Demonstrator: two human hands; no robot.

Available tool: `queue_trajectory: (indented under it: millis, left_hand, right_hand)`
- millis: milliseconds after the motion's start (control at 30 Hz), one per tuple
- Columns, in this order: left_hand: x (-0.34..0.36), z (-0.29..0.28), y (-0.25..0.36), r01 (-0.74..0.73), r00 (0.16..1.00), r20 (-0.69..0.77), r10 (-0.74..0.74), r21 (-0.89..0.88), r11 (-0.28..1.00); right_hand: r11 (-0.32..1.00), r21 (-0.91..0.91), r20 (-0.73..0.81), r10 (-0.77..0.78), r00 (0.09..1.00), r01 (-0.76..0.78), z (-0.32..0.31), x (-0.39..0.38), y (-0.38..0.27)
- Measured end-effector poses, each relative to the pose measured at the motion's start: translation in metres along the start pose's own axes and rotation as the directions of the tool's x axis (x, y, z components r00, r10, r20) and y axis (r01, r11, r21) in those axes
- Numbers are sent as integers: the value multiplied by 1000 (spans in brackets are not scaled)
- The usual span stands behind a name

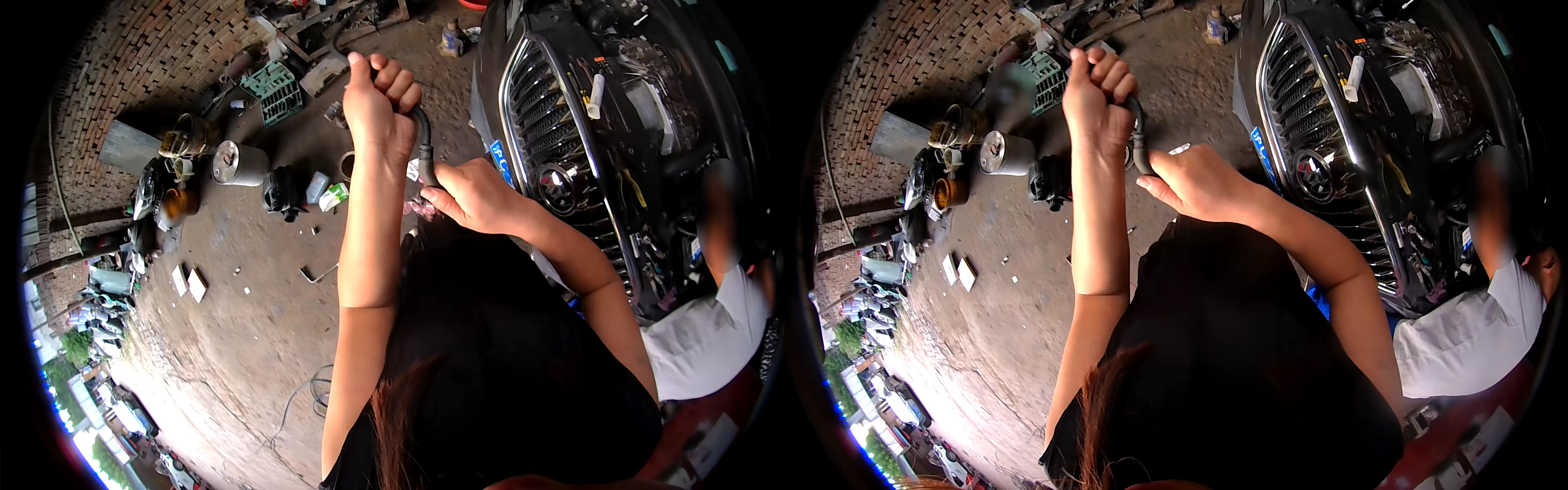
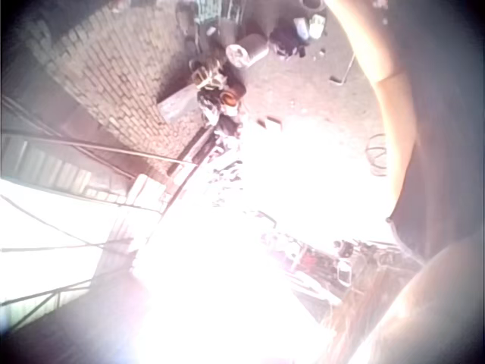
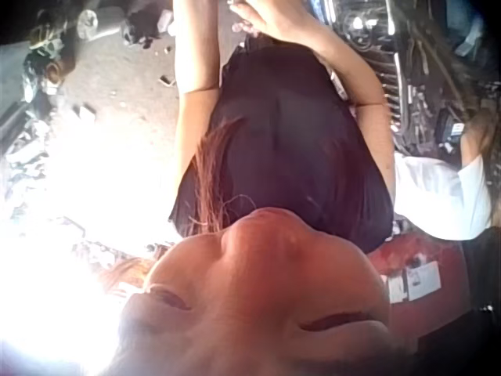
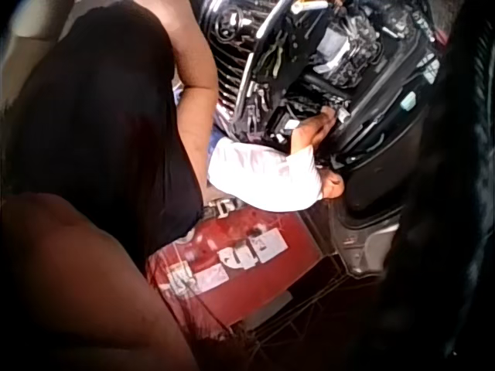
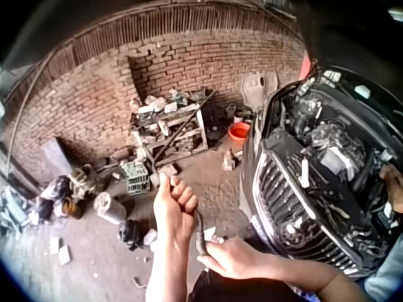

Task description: The person works on the front of a car with the hood open, handling a black cable and organizing tools on the engine cover. They use pliers to manipulate a small component and arrange wrenches and other tools on the vehicle's front panel while another person works inside the engine bay.

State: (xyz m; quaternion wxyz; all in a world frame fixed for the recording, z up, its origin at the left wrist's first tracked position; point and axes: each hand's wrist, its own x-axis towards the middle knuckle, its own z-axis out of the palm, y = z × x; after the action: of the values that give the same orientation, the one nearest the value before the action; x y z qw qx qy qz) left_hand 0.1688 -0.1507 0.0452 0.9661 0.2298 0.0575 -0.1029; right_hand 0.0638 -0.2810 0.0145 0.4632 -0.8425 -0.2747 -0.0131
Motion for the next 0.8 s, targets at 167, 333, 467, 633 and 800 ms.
queue_trajectory:
  millis: [167, 333, 467, 633, 800]
  left_hand:
    - [26, -47, -12, -170, 978, -152, 141, -201, 965]
    - [30, -97, -21, -305, 902, -338, 268, -61, 950]
    - [10, -112, -30, -195, 903, -361, 234, 142, 970]
    - [-6, -104, -36, -142, 933, -297, 203, 213, 967]
    - [-4, -98, -42, -81, 966, -227, 120, 173, 981]
  right_hand:
    - [896, 310, -128, 369, 920, -317, 14, 2, 22]
    - [782, 596, -240, 390, 889, -182, 20, 2, 33]
    - [887, 449, -405, 309, 861, -107, 19, 12, 37]
    - [943, 332, -419, 166, 893, -19, 7, 19, 26]
    - [970, 220, -322, -24, 947, 100, 11, 17, 2]
